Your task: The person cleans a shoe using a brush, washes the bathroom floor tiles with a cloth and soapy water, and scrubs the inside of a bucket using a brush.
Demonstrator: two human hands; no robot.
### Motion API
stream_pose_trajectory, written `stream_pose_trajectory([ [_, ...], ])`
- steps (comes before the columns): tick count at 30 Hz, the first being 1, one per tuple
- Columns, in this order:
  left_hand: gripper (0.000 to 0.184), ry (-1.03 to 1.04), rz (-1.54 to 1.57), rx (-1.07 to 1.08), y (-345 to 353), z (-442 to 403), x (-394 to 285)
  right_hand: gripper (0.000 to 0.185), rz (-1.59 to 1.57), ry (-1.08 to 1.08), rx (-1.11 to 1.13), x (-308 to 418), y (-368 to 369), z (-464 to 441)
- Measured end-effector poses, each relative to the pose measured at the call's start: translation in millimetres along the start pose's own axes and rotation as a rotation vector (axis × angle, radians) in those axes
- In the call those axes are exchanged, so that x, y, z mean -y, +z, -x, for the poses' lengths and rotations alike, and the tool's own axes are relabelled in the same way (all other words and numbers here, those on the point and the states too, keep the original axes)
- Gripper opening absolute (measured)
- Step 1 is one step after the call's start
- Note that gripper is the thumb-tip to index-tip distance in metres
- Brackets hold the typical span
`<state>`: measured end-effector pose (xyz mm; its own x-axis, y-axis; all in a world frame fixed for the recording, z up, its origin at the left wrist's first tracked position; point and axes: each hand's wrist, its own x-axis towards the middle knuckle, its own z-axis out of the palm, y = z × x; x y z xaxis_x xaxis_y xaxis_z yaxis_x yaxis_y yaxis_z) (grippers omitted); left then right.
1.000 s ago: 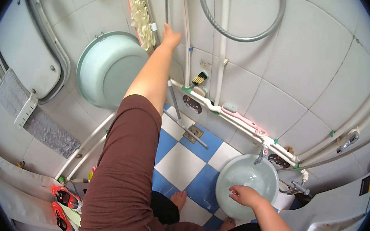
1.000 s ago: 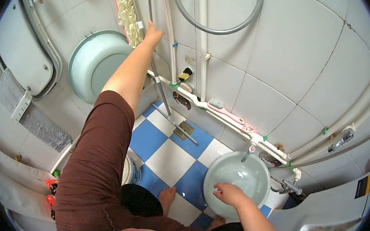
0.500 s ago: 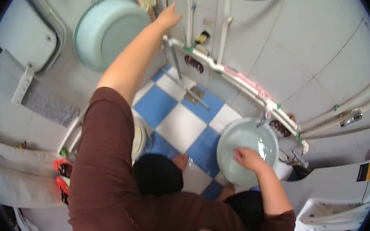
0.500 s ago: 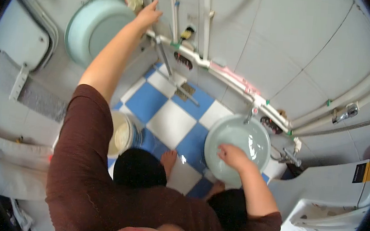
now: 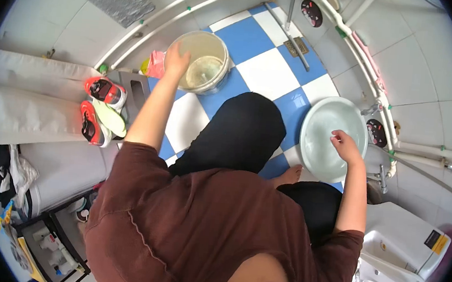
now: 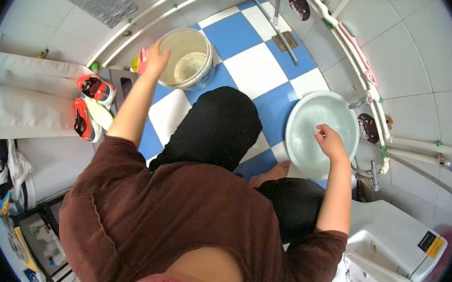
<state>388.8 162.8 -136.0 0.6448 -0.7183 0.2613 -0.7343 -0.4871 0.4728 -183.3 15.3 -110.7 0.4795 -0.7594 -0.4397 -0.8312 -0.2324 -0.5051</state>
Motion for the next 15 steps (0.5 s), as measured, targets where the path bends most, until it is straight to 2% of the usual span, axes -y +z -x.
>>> stream_pose_trajectory([
  [1,0.060,-0.026,-0.125,-0.141,8.1,22.2,21.3,0.031,0.004,0.002,-0.001,-2.4,1.5,-0.1],
  [3,0.064,-0.388,0.013,-0.108,35.5,55.5,71.0,0.031,0.025,0.011,-0.006,-6.1,4.1,-0.4],
  [5,0.053,-1.153,0.589,0.139,39.7,76.3,61.6,0.032,0.053,0.026,-0.016,-9.2,6.5,-0.5],
  [8,0.045,-1.240,1.306,0.376,71.5,93.2,89.2,0.033,0.048,0.037,-0.011,-11.5,9.2,0.8],
  [12,0.040,-1.234,1.197,0.382,81.9,85.9,88.3,0.033,0.056,0.042,-0.031,-22.1,12.0,-0.9],
  [15,0.039,-1.218,1.215,0.366,56.8,88.0,78.8,0.033,0.031,0.067,-0.044,-25.5,7.3,-1.1],
])
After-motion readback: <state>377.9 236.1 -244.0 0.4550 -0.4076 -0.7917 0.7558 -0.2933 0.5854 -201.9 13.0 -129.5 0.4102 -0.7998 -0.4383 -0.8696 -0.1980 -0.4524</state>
